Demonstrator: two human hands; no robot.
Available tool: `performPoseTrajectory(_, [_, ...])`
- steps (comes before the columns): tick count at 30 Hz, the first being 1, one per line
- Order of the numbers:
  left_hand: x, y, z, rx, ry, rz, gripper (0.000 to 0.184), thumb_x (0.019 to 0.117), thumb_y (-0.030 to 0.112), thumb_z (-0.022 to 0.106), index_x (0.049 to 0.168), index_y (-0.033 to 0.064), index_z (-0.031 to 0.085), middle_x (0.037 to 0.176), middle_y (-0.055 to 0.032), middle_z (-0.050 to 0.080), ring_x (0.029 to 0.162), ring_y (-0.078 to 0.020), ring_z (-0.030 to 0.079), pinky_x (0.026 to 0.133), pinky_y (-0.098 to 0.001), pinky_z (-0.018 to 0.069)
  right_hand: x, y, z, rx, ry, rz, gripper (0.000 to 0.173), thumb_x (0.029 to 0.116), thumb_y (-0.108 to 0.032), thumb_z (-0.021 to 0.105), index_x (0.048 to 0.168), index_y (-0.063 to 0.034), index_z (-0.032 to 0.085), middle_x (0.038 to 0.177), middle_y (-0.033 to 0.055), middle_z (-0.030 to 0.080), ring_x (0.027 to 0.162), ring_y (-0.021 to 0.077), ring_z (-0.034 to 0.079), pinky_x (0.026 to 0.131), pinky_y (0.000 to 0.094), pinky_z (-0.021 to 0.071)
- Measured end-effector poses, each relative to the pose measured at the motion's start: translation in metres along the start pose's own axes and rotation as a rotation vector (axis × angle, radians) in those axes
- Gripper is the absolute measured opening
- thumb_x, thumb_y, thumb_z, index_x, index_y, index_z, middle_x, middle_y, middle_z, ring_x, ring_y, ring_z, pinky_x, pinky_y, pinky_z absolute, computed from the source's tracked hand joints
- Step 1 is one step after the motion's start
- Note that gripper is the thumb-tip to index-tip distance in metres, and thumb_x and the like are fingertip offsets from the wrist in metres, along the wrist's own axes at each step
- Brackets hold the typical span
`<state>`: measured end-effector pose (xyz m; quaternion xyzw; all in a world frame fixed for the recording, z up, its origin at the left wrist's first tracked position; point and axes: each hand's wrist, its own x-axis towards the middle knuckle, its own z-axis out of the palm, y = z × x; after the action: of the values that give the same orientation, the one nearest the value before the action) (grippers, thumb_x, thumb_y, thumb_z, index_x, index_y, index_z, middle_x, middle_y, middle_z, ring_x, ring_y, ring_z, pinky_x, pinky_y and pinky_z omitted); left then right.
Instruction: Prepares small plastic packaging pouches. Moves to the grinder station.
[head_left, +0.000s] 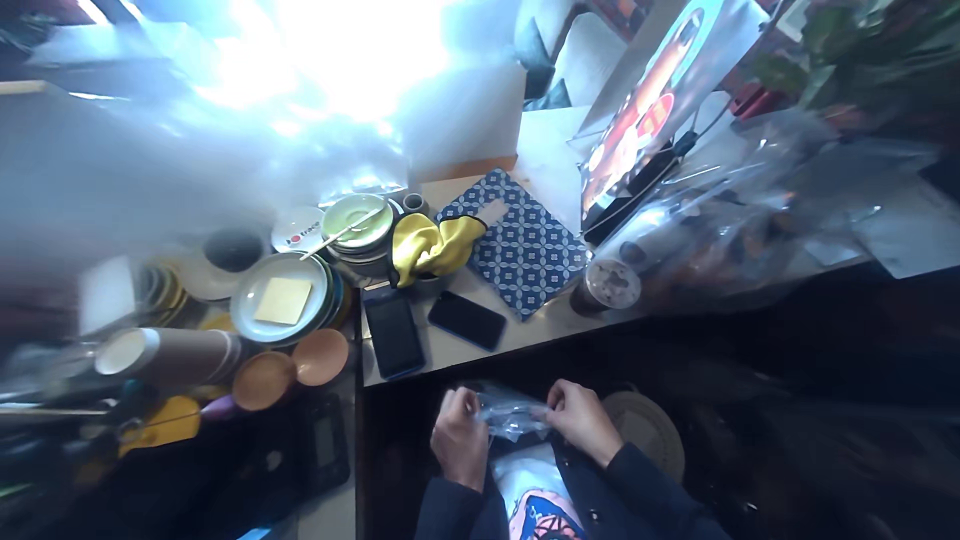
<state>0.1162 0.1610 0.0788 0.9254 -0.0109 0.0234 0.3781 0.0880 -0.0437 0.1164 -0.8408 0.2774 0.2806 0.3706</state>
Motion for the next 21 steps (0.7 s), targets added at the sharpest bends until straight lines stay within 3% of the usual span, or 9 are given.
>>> performPoseTrajectory(2, [0.01, -0.001, -0.003, 0.061, -0.084, 0.073, 0.027, 0.076, 0.003, 0.075, 0.102, 0.0111, 0.075, 0.1, -0.0112, 0.071, 0.092, -0.0323, 0.069, 0.072, -0.0508, 0.0593, -0.004, -0.007, -0.001, 0.238, -0.112, -0.021, 0.036, 0.0836, -0.025, 0.084, 0.107, -0.0027, 0.068, 0.089, 0.0106, 0.07, 0.069, 0.0207, 0.072, 0.068, 0.039, 0.0646])
performPoseTrajectory(3, [0.012, -0.004, -0.002, 0.06, -0.127, 0.119, 0.025, 0.078, 0.007, 0.074, 0.102, 0.0126, 0.075, 0.097, -0.0086, 0.071, 0.09, -0.0298, 0.07, 0.072, -0.0492, 0.0596, -0.005, -0.009, 0.0, 0.377, -0.178, -0.046, 0.036, 0.0818, -0.017, 0.084, 0.11, -0.0024, 0.068, 0.094, 0.0109, 0.072, 0.076, 0.0204, 0.073, 0.073, 0.0384, 0.0654])
performPoseTrajectory(7, [0.021, 0.004, -0.002, -0.014, -0.071, 0.113, 0.006, 0.0759, 0.01, 0.067, 0.081, 0.0088, 0.069, 0.072, -0.004, 0.067, 0.066, -0.0229, 0.067, 0.056, -0.0485, 0.0543, -0.014, -0.011, 0.0, 0.665, -0.38, -0.202, 0.057, 0.0763, 0.003, 0.074, 0.132, -0.0032, 0.063, 0.121, 0.0111, 0.07, 0.103, 0.0206, 0.071, 0.088, 0.0374, 0.0606])
performPoseTrajectory(10, [0.025, 0.012, -0.002, -0.021, 0.054, 0.084, 0.002, 0.0739, 0.007, 0.064, 0.074, 0.0071, 0.066, 0.065, -0.0052, 0.063, 0.058, -0.0234, 0.064, 0.051, -0.0471, 0.0508, -0.021, -0.003, 0.0, 0.435, -0.32, -0.305, 0.072, 0.073, 0.009, 0.063, 0.142, -0.0089, 0.055, 0.137, 0.0084, 0.063, 0.119, 0.0185, 0.065, 0.095, 0.0384, 0.0579])
performPoseTrajectory(14, [0.021, 0.016, 0.002, -0.03, 0.07, 0.145, 0.002, 0.0722, 0.008, 0.065, 0.074, 0.0079, 0.067, 0.064, -0.0045, 0.065, 0.057, -0.0217, 0.065, 0.05, -0.0453, 0.0521, -0.018, -0.027, -0.003, 0.275, -0.234, -0.282, 0.098, 0.0704, -0.023, 0.078, 0.158, -0.0117, 0.034, 0.152, 0.0147, 0.048, 0.133, 0.0278, 0.053, 0.106, 0.0464, 0.0487])
performPoseTrajectory(15, [0.019, 0.017, 0.005, -0.051, 0.073, 0.169, 0.001, 0.0722, 0.01, 0.066, 0.072, 0.0083, 0.066, 0.063, -0.0036, 0.064, 0.055, -0.0201, 0.064, 0.049, -0.0437, 0.052, -0.014, -0.037, 0.0, 0.222, -0.167, -0.264, 0.086, 0.0751, -0.029, 0.079, 0.151, -0.0103, 0.043, 0.139, 0.0137, 0.058, 0.122, 0.026, 0.061, 0.101, 0.0449, 0.0528])
performPoseTrajectory(17, [0.014, 0.019, 0.009, -0.103, 0.097, 0.244, 0.005, 0.0733, 0.011, 0.064, 0.069, 0.0086, 0.064, 0.06, -0.0014, 0.062, 0.052, -0.0154, 0.062, 0.047, -0.0374, 0.0515, -0.002, -0.046, 0.013, 0.079, 0.037, -0.267, 0.035, 0.085, -0.025, 0.071, 0.115, -0.0068, 0.067, 0.098, 0.0092, 0.071, 0.089, 0.0229, 0.069, 0.081, 0.0446, 0.0569])
performPoseTrajectory(19, [0.01, 0.015, 0.009, -0.131, 0.135, 0.352, 0.01, 0.0755, 0.013, 0.062, 0.066, 0.0089, 0.063, 0.06, -0.0004, 0.063, 0.053, -0.0117, 0.062, 0.049, -0.0312, 0.0528, 0.009, -0.04, 0.026, -0.053, 0.278, -0.344, 0.007, 0.0839, -0.013, 0.064, 0.085, -0.0066, 0.066, 0.073, 0.0071, 0.064, 0.07, 0.0231, 0.065, 0.064, 0.0459, 0.0534])
performPoseTrajectory(21, [0.01, 0.004, 0.003, -0.078, 0.192, 0.421, 0.015, 0.0802, 0.014, 0.061, 0.067, 0.0096, 0.067, 0.063, -0.0013, 0.066, 0.057, -0.013, 0.066, 0.052, -0.0302, 0.0554, 0.012, -0.036, 0.026, -0.156, 0.576, -0.503, 0.007, 0.0751, -0.003, 0.066, 0.075, -0.008, 0.062, 0.067, 0.0049, 0.061, 0.061, 0.0222, 0.064, 0.053, 0.0434, 0.0527])
